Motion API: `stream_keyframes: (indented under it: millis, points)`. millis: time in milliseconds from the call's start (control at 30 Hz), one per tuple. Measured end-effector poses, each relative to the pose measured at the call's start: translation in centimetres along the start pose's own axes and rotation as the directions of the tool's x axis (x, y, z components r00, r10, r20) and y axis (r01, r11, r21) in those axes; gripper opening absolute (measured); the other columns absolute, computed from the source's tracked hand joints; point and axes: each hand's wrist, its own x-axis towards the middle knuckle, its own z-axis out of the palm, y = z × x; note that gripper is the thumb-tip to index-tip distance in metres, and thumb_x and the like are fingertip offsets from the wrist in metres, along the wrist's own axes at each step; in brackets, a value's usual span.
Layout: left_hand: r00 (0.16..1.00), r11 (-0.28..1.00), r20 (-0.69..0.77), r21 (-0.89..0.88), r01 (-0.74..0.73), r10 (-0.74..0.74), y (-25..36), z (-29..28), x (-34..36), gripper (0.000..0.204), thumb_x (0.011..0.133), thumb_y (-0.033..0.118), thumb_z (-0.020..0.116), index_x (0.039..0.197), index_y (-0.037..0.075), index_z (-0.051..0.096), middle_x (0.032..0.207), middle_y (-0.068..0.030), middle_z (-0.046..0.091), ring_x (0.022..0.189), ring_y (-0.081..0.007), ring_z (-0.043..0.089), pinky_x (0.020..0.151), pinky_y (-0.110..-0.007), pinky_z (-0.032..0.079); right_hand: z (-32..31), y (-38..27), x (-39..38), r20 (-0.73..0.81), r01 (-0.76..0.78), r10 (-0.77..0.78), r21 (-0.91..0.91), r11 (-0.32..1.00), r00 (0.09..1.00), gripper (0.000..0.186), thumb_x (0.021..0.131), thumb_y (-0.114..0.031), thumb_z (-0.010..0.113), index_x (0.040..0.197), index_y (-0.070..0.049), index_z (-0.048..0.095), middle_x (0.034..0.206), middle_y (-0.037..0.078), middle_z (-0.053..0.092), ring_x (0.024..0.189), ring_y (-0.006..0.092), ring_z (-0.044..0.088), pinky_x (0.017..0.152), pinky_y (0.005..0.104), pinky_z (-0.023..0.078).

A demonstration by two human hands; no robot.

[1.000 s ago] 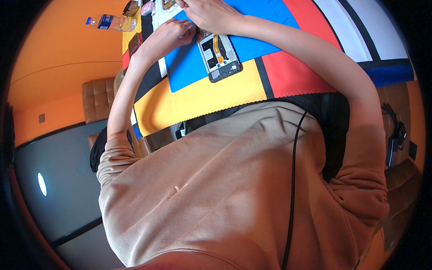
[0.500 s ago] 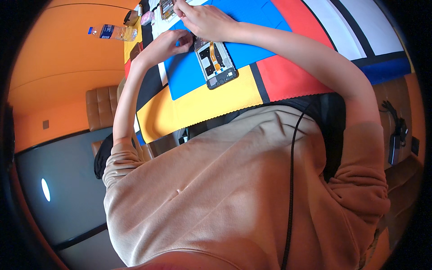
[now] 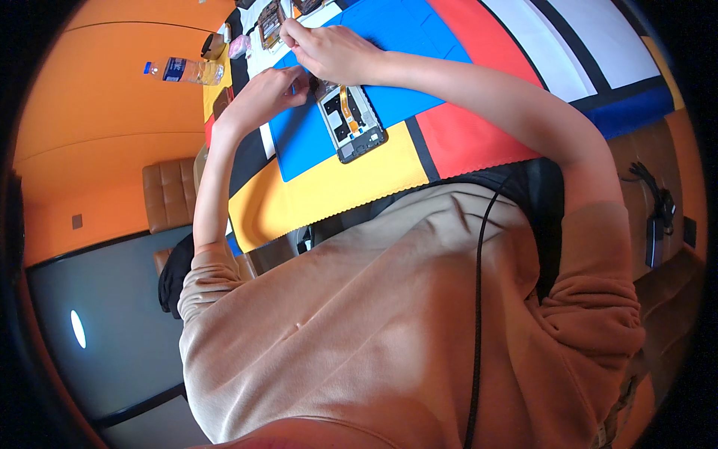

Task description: The person uses a screwdriver to remove screws from a disassembled smartphone placed on a multi-colored mat. They repeatedly unscrew and remove screws from various locations on the phone's internal frame, then place the screws on the mat. The phone remains open throughout the clip.

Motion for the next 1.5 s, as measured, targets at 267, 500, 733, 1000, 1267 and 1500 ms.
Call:
stream_keyframes:
  millis: [267,500,733,1000,1267,1500]
  points:
    - [0.997,0.944,-0.001,-0.322,0.067,-0.071,-4.8,-0.5,3.0,0.028,0.098,0.022,0.066,0.112,-0.003,0.063,0.095,-0.0145,0.072,0.086,-0.0244,0.069,0.081,-0.035,0.053,0.1,-0.1,0.1,-0.035,-0.01,0.011,0.027,1.0,0.999,0.015,0.102,-0.014,0.051,0.113,-0.01,0.042,0.071,0.016,0.064,0.067,0.0375,0.069,0.056,0.0471,0.053]
    - [0.966,0.936,-0.248,-0.321,-0.148,0.068,-6.6,-0.3,10.6,0.027,0.094,0.026,0.065,0.107,0.003,0.067,0.094,-0.0154,0.074,0.086,-0.0314,0.073,0.079,-0.038,0.056,-0.3,-0.7,-0.4,-0.064,0.137,-0.129,0.146,0.98,0.99,0.019,0.099,-0.007,0.053,0.113,-0.009,0.041,0.071,0.015,0.061,0.066,0.0377,0.068,0.053,0.0474,0.052]
    - [0.945,0.946,-0.271,-0.214,-0.242,0.18,-5.9,1.3,16.2,0.026,0.098,0.031,0.062,0.105,0.007,0.069,0.09,-0.0149,0.073,0.083,-0.0349,0.07,0.078,-0.043,0.055,-0.3,-1.1,-0.3,0.002,0.229,-0.231,0.14,0.963,0.973,0.021,0.097,-0.004,0.055,0.114,-0.006,0.044,0.073,0.016,0.063,0.068,0.0371,0.07,0.053,0.0459,0.053]
    - [0.91,0.917,-0.36,-0.255,-0.307,0.204,-6.5,1.1,13.9,0.027,0.101,0.025,0.059,0.115,0.004,0.069,0.102,-0.0164,0.074,0.093,-0.0357,0.071,0.085,-0.041,0.055,-0.5,-0.7,0.0,-0.103,0.061,-0.042,0.198,0.978,0.994,0.016,0.103,-0.011,0.051,0.117,-0.008,0.045,0.077,0.02,0.064,0.077,0.0431,0.069,0.061,0.0521,0.052]
    - [0.998,0.886,-0.062,-0.463,-0.032,0.003,-3.7,0.2,3.4,0.038,0.101,0.028,0.064,0.132,0.005,0.067,0.108,-0.0111,0.074,0.103,-0.0153,0.067,0.098,-0.033,0.051,-2.5,4.0,2.6,-0.42,-0.144,0.249,0.265,0.953,0.873,0.02,0.104,-0.018,0.048,0.117,-0.003,0.047,0.081,0.022,0.061,0.072,0.0401,0.065,0.062,0.0463,0.048]
    - [0.982,0.992,-0.179,-0.123,0.036,-0.058,0.7,1.8,0.3,0.066,0.086,0.049,0.078,0.127,-0.002,0.067,0.121,-0.0183,0.068,0.11,-0.0314,0.069,0.092,-0.039,0.057,-1.4,6.7,1.7,-0.443,-0.249,0.347,0.265,0.931,0.826,0.017,0.105,-0.019,0.047,0.109,-0.003,0.049,0.084,0.017,0.058,0.075,0.0313,0.061,0.068,0.0429,0.047]
